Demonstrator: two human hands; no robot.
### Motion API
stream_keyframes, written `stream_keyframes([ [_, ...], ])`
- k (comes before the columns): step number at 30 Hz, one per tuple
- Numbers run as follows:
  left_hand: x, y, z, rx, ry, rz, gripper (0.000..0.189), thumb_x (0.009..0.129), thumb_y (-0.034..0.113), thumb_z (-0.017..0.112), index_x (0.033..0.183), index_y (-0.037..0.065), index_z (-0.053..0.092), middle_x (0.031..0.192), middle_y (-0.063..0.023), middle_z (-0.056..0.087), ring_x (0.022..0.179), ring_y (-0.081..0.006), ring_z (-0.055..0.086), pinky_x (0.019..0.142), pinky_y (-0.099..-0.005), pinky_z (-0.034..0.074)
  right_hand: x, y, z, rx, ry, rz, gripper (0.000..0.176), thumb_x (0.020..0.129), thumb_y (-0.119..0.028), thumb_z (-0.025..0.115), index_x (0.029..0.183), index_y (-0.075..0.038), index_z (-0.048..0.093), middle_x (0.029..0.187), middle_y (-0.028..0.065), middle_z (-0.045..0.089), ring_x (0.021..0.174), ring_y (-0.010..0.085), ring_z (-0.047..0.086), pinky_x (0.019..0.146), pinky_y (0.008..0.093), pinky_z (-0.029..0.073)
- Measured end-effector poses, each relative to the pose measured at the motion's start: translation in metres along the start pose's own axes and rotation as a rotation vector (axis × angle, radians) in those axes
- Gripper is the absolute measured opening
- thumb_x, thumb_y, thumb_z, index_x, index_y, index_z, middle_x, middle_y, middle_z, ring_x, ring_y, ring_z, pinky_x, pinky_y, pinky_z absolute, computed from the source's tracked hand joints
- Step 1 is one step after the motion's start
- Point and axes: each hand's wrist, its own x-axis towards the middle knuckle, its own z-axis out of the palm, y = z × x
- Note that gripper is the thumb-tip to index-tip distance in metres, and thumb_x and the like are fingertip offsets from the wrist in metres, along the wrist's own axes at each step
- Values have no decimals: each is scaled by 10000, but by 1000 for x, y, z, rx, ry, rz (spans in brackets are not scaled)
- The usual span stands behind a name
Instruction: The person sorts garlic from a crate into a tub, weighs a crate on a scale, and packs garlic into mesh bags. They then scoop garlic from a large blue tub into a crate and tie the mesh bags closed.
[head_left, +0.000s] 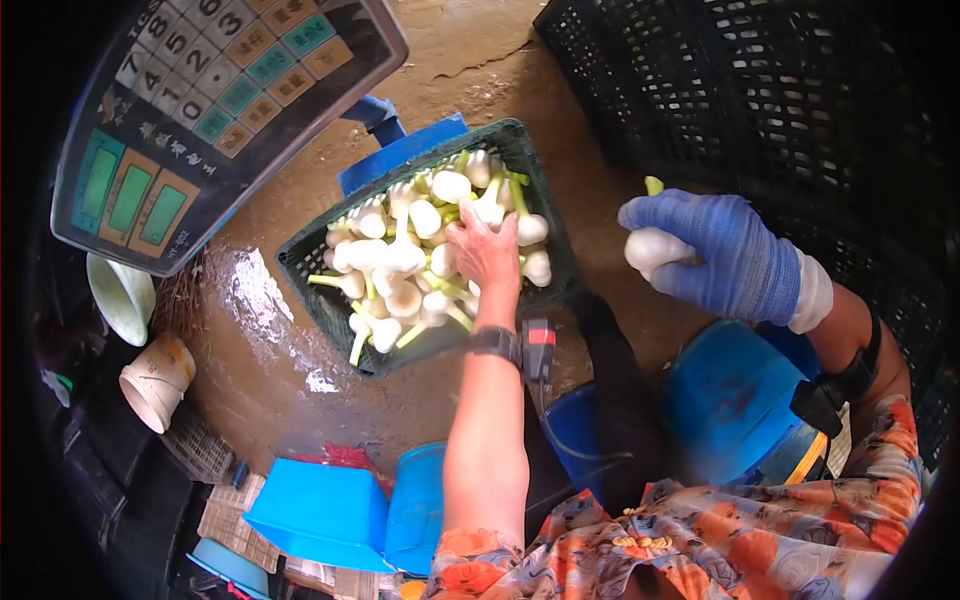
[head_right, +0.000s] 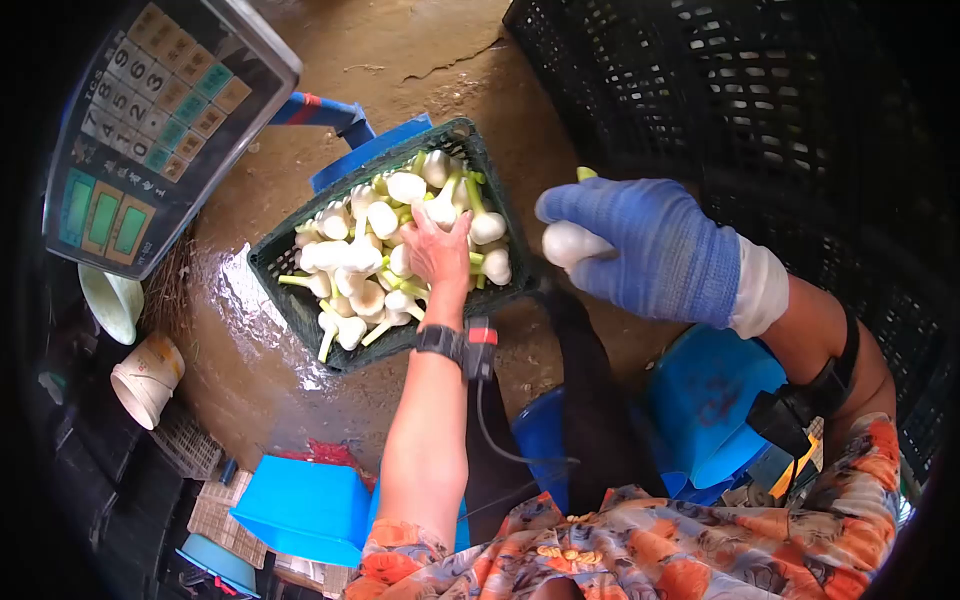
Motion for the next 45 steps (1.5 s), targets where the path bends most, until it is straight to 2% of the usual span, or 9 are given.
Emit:
stream_keyframes([
  [3,14,-1,9,78,-96,-43,677,651,298,728,1239,97,457,1058,-237,518,876,-388,542,744,-478,454,1,3,15,67,115,39,278,759,-71,627,1032,-37,585,819,161,617,754,340,619,678,362,498],
  [5,12,-18,5,-87,156,191,639,648,280,719,1216,102,487,989,-204,556,826,-356,560,727,-464,463,-8,20,32,71,153,-2,296,750,-76,633,1041,-50,587,820,155,619,758,334,622,678,362,497],
  [7,3,-37,-18,-243,117,158,503,669,243,729,1106,56,563,963,-122,604,930,-329,541,786,-416,452,-16,32,46,154,13,198,463,729,-87,713,1162,-18,565,982,125,643,904,200,630,809,314,489],
  [8,-6,-33,-41,-71,188,256,456,682,218,717,1084,56,577,960,-116,600,938,-320,536,807,-412,441,-20,40,58,151,133,113,356,729,-121,667,1070,-56,588,858,147,632,794,315,630,705,363,500],
  [12,-26,-15,-60,274,343,550,391,704,182,692,1065,62,601,969,-110,593,926,-305,527,862,-414,404,-22,61,86,262,161,166,384,716,-136,685,1080,-53,592,884,145,638,813,304,633,735,352,505],
  [15,-20,4,-15,479,-90,414,213,770,175,609,945,55,594,924,-134,632,873,-317,590,745,-444,477,-15,74,103,377,136,378,456,729,-94,719,1151,-6,573,1025,116,638,933,168,612,829,308,491],
  [26,31,1,33,639,-133,649,92,783,84,559,827,9,588,771,-180,651,726,-282,671,554,-382,532,6,98,153,324,306,395,433,724,-109,700,1136,-42,587,1012,119,642,902,209,630,816,319,495],
  [39,48,-4,-17,106,-490,287,280,634,183,646,842,10,573,821,-223,628,830,-406,599,766,-451,477,43,97,210,-145,121,308,218,753,-143,587,964,-105,546,868,141,624,776,342,621,690,458,488],
  [45,39,-28,-43,-609,-502,18,286,650,11,692,915,-20,588,718,-78,610,683,-140,594,602,-259,486,45,82,206,-184,159,293,295,738,-122,601,1032,-108,573,905,134,617,812,332,612,706,449,487],
])
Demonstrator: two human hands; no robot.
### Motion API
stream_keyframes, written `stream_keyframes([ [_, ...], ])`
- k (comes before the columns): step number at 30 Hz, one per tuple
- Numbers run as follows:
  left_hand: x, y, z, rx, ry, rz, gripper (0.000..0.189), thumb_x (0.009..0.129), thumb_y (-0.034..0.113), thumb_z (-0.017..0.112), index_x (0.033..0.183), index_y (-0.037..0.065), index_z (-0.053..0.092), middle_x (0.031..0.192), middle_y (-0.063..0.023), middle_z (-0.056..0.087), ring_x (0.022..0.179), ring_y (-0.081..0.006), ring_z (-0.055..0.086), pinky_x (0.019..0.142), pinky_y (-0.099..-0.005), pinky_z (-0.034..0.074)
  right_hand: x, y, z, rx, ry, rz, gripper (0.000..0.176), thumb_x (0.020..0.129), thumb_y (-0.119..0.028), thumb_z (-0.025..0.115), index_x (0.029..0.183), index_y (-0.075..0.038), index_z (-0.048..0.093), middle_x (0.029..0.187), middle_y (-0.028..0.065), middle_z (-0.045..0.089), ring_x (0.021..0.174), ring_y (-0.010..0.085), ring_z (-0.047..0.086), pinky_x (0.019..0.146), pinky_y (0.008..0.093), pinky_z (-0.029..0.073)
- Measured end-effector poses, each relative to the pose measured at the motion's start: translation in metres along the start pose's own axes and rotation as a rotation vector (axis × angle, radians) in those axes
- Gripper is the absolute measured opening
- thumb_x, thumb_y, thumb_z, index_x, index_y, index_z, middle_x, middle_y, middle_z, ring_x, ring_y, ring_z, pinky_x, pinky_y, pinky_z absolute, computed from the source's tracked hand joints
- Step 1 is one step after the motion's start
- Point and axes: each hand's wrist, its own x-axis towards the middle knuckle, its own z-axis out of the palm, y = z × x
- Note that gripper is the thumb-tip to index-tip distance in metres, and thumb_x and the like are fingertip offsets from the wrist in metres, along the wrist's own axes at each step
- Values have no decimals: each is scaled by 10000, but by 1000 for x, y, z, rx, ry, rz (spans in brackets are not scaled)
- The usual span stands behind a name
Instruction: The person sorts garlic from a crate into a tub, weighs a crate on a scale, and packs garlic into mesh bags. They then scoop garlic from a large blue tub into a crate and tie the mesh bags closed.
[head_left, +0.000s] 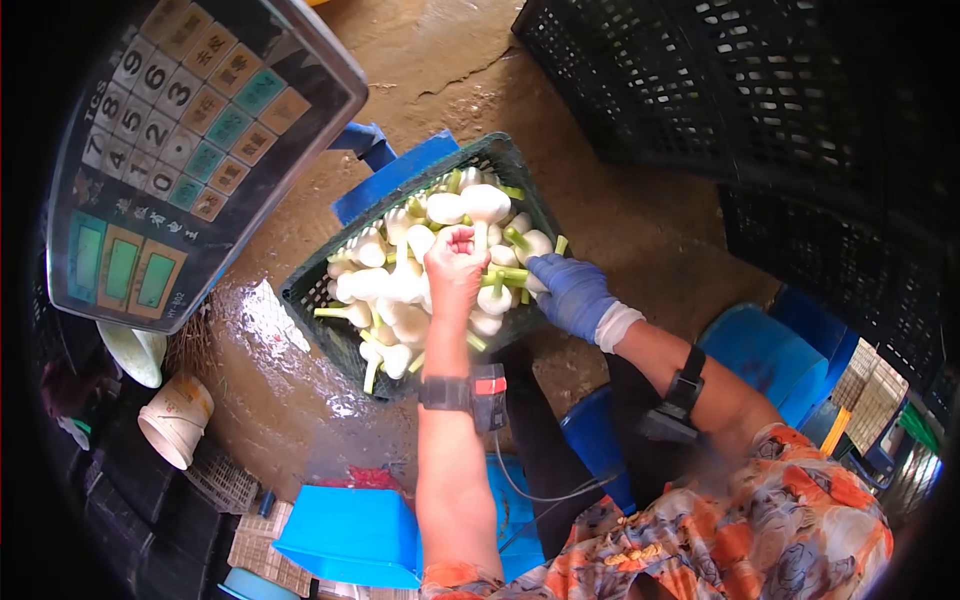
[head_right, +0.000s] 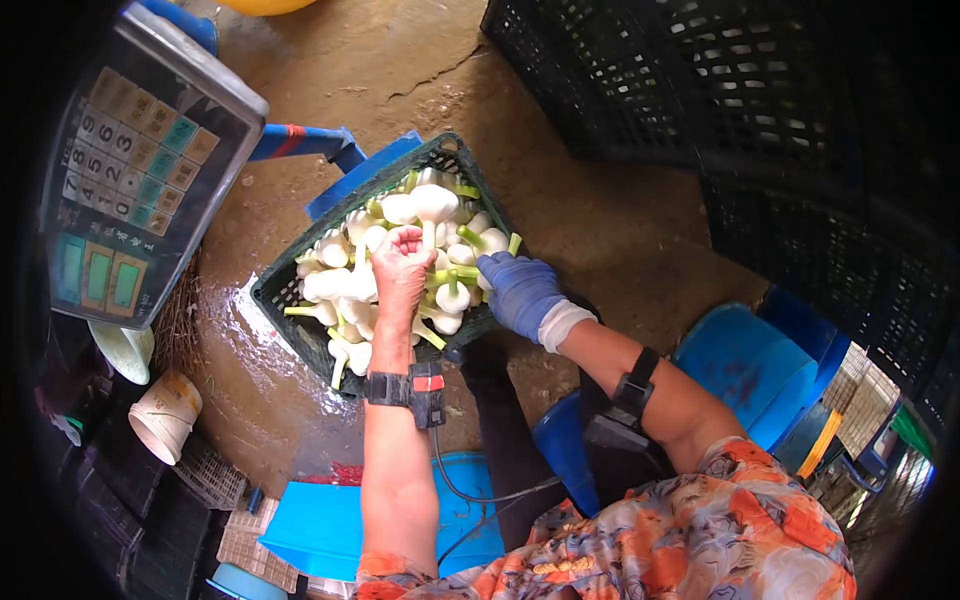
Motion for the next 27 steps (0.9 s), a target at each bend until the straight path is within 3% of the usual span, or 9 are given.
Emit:
stream_keyframes([
  [2,-7,2,-1,-306,90,28,290,693,-70,675,967,-38,586,727,-14,594,662,-49,550,550,-176,448,3,-8,-11,-15,3,-19,329,739,-121,602,1067,-110,580,944,130,612,846,327,603,721,445,482],
  [7,-15,7,-7,-556,158,67,311,722,-65,674,1014,-36,570,807,-34,607,638,-51,552,498,-164,424,35,-10,0,-184,97,-250,441,750,-124,601,1187,-142,546,1220,120,532,993,288,585,806,398,479],
  [10,-13,-4,-6,-539,169,59,305,727,-54,675,1013,-36,571,791,-28,599,624,-47,540,493,-167,423,37,-7,10,-195,156,-92,495,751,-123,607,1236,-160,519,1321,121,469,1064,291,558,867,385,458],
  [15,-9,-23,6,-256,137,149,332,665,-65,663,988,-35,589,765,18,547,667,-44,493,603,-169,440,13,6,6,43,124,18,483,744,-89,580,1223,-111,523,1310,139,474,1116,329,519,944,408,422],
  [20,-7,-19,32,641,248,226,403,694,126,708,1065,28,585,864,-163,617,798,-327,608,715,-413,497,-7,21,11,55,131,21,495,742,-117,613,1229,-90,527,1300,143,489,1141,319,511,969,390,411],
  [21,-10,-10,37,687,167,93,447,686,180,737,1076,29,579,962,-204,603,856,-405,586,742,-483,475,-10,21,12,33,128,27,506,742,-125,624,1236,-85,523,1296,145,494,1150,313,508,977,383,406],
  [24,-33,3,40,605,333,477,444,686,170,743,1078,41,579,1038,-176,561,955,-356,541,823,-441,450,-16,21,9,31,44,63,506,757,-127,659,1241,-73,525,1296,154,501,1216,311,461,1021,374,379],
  [26,-54,5,33,590,552,608,454,669,92,734,1091,46,573,1089,-157,521,1012,-339,494,869,-432,417,-19,18,3,61,36,67,495,753,-118,663,1228,-68,535,1276,155,515,1203,311,474,1012,372,388],
  [27,-64,3,27,589,595,535,454,678,83,704,1107,35,565,1118,-178,490,1032,-349,479,886,-450,404,-19,16,1,93,34,83,484,750,-110,667,1215,-63,545,1257,157,529,1189,311,487,1003,369,398],
])
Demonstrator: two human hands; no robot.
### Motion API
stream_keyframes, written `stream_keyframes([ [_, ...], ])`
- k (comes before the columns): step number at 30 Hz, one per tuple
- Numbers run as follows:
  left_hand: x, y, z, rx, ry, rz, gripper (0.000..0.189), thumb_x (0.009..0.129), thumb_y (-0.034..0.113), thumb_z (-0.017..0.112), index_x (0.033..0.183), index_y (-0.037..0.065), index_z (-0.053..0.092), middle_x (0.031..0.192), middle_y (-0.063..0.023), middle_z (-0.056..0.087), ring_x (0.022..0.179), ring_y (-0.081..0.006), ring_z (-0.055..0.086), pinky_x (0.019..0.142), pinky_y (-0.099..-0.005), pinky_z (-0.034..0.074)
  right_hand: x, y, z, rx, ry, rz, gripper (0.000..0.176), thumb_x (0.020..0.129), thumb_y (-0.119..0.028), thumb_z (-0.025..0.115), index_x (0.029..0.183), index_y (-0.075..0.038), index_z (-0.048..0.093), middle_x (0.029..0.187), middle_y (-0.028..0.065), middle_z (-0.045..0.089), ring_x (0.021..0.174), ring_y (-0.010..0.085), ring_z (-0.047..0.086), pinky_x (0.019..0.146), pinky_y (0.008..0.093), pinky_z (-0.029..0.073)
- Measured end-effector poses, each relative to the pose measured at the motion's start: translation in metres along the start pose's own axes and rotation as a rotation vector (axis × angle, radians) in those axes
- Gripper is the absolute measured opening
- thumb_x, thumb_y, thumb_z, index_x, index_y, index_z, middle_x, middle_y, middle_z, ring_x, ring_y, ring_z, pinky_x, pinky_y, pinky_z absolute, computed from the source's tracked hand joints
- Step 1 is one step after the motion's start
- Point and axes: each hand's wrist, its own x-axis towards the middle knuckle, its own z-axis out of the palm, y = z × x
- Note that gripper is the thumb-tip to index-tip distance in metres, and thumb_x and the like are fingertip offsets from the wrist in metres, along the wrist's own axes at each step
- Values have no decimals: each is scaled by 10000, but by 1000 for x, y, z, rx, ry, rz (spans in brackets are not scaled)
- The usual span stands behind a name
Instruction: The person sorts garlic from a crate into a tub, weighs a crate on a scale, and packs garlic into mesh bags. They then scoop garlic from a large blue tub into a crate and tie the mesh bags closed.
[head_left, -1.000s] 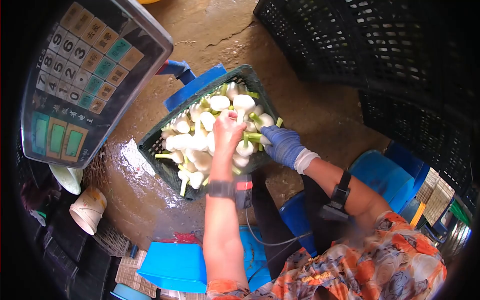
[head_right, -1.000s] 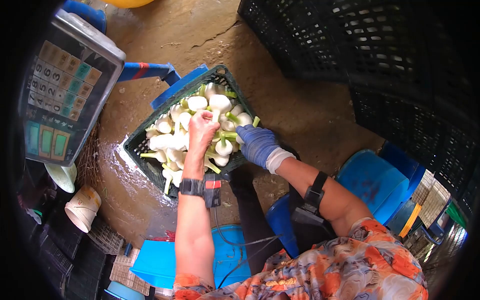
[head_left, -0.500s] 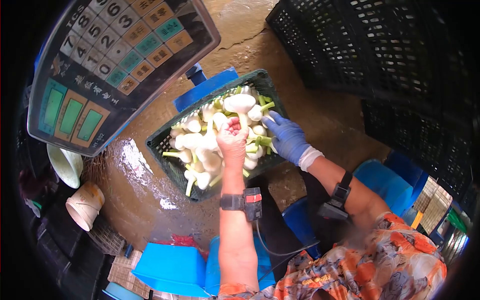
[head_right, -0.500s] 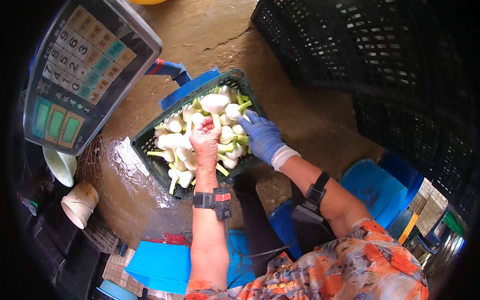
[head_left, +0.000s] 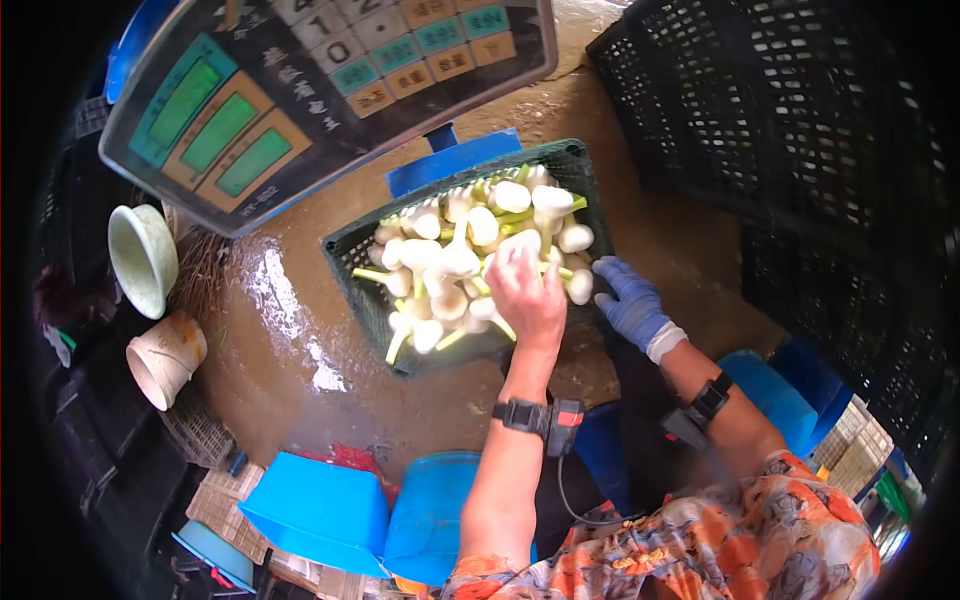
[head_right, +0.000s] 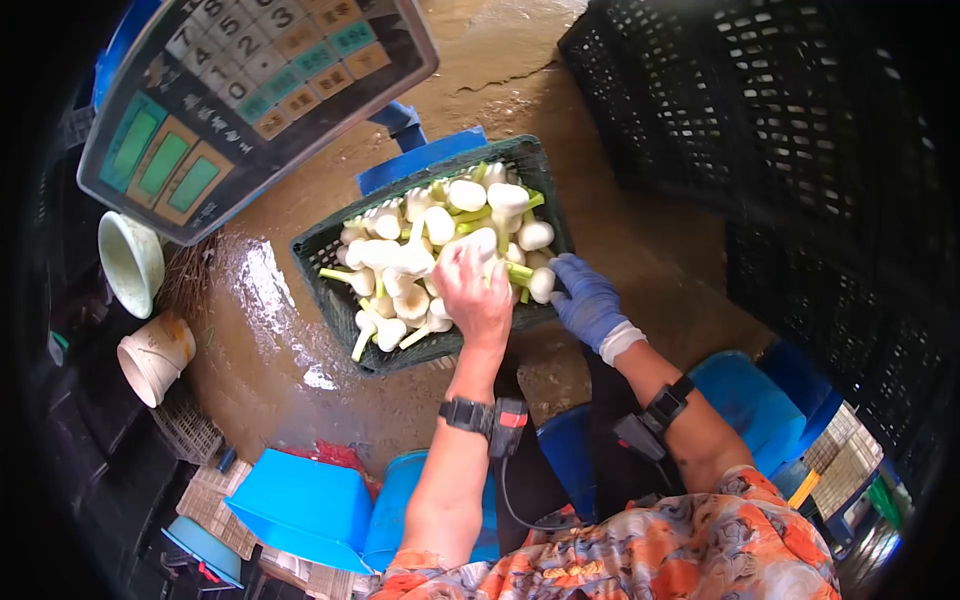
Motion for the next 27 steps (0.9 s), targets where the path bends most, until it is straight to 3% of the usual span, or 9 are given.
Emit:
stream_keyframes([
  [2,-13,-19,-10,79,50,-88,483,683,82,660,1147,18,544,1234,-220,404,1093,-376,436,922,-485,373,0,1,3,45,22,-7,477,740,-91,674,1200,-55,552,1233,157,542,1162,311,509,985,363,415],
  [5,-11,-47,-23,269,173,-87,496,688,82,654,1165,14,534,1240,-224,397,1097,-387,431,935,-517,351,3,-14,-2,93,74,-50,424,744,-98,666,1154,-51,568,1167,152,574,1064,314,562,915,362,455],
  [7,12,-68,-27,230,-3,-188,552,678,128,672,1205,74,518,1187,-201,439,1051,-372,456,921,-494,356,1,-26,3,98,82,-106,380,758,-123,652,1124,-55,577,1125,146,594,993,318,595,863,368,478],
  [10,20,-92,-25,378,-25,-145,542,661,152,679,1178,88,531,1154,-199,460,1025,-366,469,895,-467,379,1,-28,11,127,124,-145,315,775,-126,649,1076,-49,591,1063,143,613,938,315,612,813,364,493],
  [13,29,-89,-44,126,-39,-153,495,649,184,710,1106,86,546,1032,-165,523,924,-350,516,806,-436,409,1,-31,14,148,114,-127,295,787,-126,644,1068,-48,599,1046,145,619,934,309,616,811,358,495],
  [16,37,-105,-68,44,345,-164,540,588,94,714,1093,54,528,921,-116,540,882,-324,513,758,-429,423,-2,-34,17,177,108,-108,308,774,-111,644,1073,-51,599,1044,146,619,944,308,615,822,355,493],
  [19,46,-151,-78,225,245,-313,463,700,74,623,1145,66,491,1070,-174,536,1029,-375,506,848,-469,428,1,-33,21,231,86,-96,356,740,-95,657,1090,-59,599,1076,144,611,976,312,606,849,351,488],
  [22,39,-199,-68,211,99,-315,534,741,59,584,1253,47,433,1308,-292,388,1215,-456,388,1015,-465,357,1,-45,16,190,90,-45,362,740,-96,659,1094,-55,599,1089,146,606,985,312,602,854,351,488],
  [27,22,-164,-115,55,213,-284,624,749,110,652,1297,-27,386,1342,-255,383,1273,-411,341,1057,-451,299,-7,-45,17,298,105,57,383,738,-94,665,1110,-42,596,1038,140,623,931,272,622,821,335,497],
])
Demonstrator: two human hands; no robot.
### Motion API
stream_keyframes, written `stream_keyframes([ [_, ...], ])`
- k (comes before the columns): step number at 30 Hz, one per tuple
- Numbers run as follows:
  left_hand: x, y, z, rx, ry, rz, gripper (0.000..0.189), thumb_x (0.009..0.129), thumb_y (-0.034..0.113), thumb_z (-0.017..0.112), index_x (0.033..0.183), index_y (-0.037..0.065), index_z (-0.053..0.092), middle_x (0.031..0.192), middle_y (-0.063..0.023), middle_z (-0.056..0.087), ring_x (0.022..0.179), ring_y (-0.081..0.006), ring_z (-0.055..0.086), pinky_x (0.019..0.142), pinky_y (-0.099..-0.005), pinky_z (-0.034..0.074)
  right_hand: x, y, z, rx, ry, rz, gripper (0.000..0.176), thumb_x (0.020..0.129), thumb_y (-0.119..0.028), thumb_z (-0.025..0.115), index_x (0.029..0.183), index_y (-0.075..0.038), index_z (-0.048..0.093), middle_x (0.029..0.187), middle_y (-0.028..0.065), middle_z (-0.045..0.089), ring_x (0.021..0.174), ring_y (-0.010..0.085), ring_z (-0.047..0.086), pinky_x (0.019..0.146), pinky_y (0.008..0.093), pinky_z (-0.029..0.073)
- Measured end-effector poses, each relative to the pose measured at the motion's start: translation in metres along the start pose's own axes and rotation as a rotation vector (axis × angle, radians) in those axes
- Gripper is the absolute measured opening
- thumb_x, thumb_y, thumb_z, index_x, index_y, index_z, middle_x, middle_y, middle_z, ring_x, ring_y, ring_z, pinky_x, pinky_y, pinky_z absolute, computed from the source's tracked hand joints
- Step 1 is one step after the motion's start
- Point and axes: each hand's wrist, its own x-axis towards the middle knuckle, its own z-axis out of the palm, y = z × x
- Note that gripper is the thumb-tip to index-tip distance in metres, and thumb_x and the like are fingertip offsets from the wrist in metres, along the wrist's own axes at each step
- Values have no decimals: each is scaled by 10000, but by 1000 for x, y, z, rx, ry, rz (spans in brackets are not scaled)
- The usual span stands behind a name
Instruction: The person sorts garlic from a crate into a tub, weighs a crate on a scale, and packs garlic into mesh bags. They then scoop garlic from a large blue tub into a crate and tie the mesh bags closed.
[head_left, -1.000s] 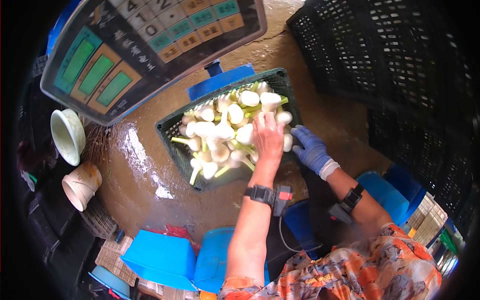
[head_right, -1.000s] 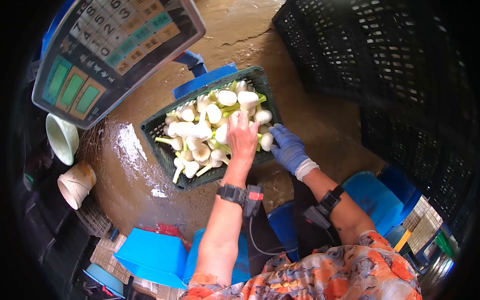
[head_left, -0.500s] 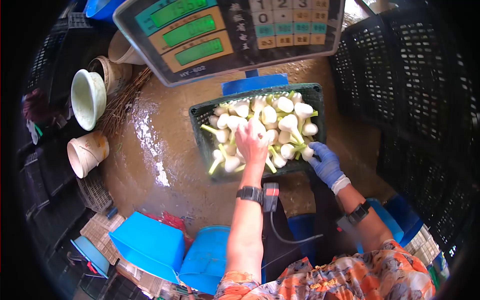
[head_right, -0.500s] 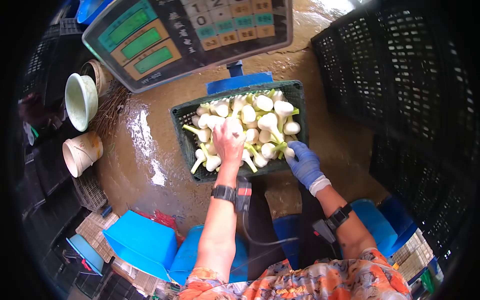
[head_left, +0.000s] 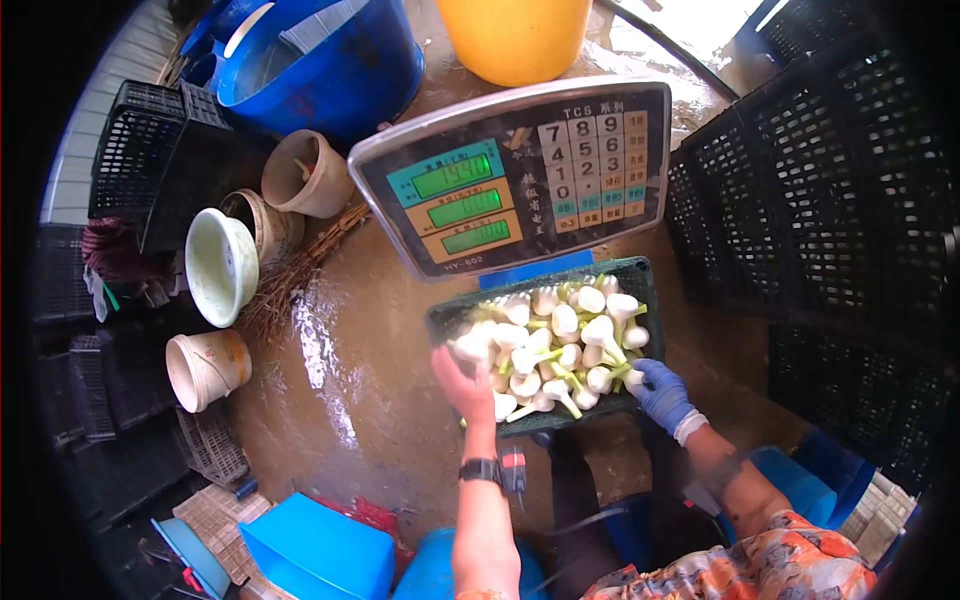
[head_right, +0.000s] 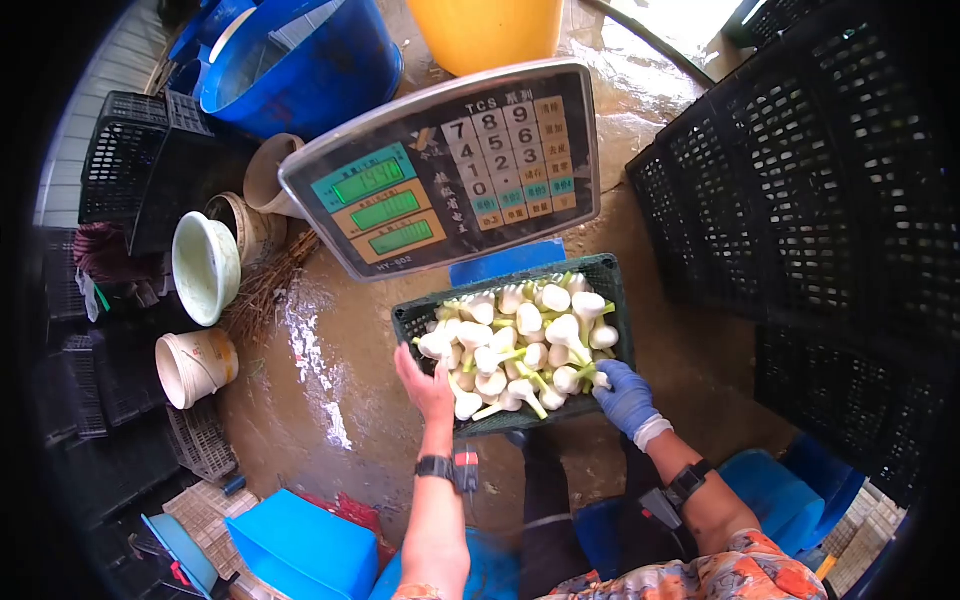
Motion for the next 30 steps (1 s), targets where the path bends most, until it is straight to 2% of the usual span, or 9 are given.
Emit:
stream_keyframes([
  [6,-81,-42,-52,-146,72,-407,495,760,60,664,1208,-24,473,1201,-193,475,1109,-328,470,946,-425,392,-14,-6,-30,-34,62,113,410,715,-77,690,1115,-50,602,877,86,626,745,180,596,719,300,503],
  [13,-140,-100,-99,-16,50,-673,425,773,72,668,1160,-24,521,1118,-177,524,1005,-288,520,865,-388,433,-17,34,-46,45,147,241,463,732,-64,698,1177,-28,572,1055,116,625,878,200,611,813,313,490],
  [19,-116,-125,-98,-103,-20,-653,427,820,185,646,1167,-30,524,1114,-187,543,1025,-296,524,892,-396,423,0,70,-36,100,197,348,497,742,-43,705,1210,-2,544,1126,118,610,1031,196,585,894,313,466],
  [24,-62,-135,-59,-90,-143,-417,472,859,263,614,1203,-42,508,1189,-210,535,1087,-312,508,931,-380,403,21,87,-5,-77,113,332,619,747,-267,712,1265,-4,498,1220,182,555,1136,266,541,938,356,437],
  [25,-45,-106,-63,-215,-226,-510,479,866,254,600,1212,-59,490,1153,-192,557,1041,-277,529,903,-369,418,23,80,4,-104,85,256,547,766,-290,666,1209,3,536,1170,207,576,1098,311,560,919,386,443],
  [26,-32,-77,-71,-295,-352,-529,460,858,215,597,1201,-73,490,1124,-179,570,1001,-248,542,879,-362,429,24,38,-11,60,-154,386,435,763,-247,633,1112,7,579,1103,237,595,1043,361,578,886,410,452],
  [28,-25,-125,-39,-550,-414,-663,362,738,115,652,1033,-89,602,982,-186,627,851,-250,596,750,-379,491,42,81,27,-275,-39,152,365,778,-264,576,1031,-2,598,1063,254,596,1014,396,576,861,434,461],
  [29,-18,-141,-29,-487,-422,-544,280,710,56,663,950,-80,616,959,-171,638,776,-229,618,689,-361,509,45,78,31,-248,7,219,402,782,-303,577,1044,2,586,1070,244,598,1019,393,571,875,440,452],
  [30,-14,-187,-13,-451,-465,-482,353,690,20,645,1025,-83,601,988,-175,638,810,-251,638,737,-358,520,51,105,60,-312,230,134,414,771,-319,588,1068,-31,575,1077,225,600,1021,386,568,879,431,450],
])
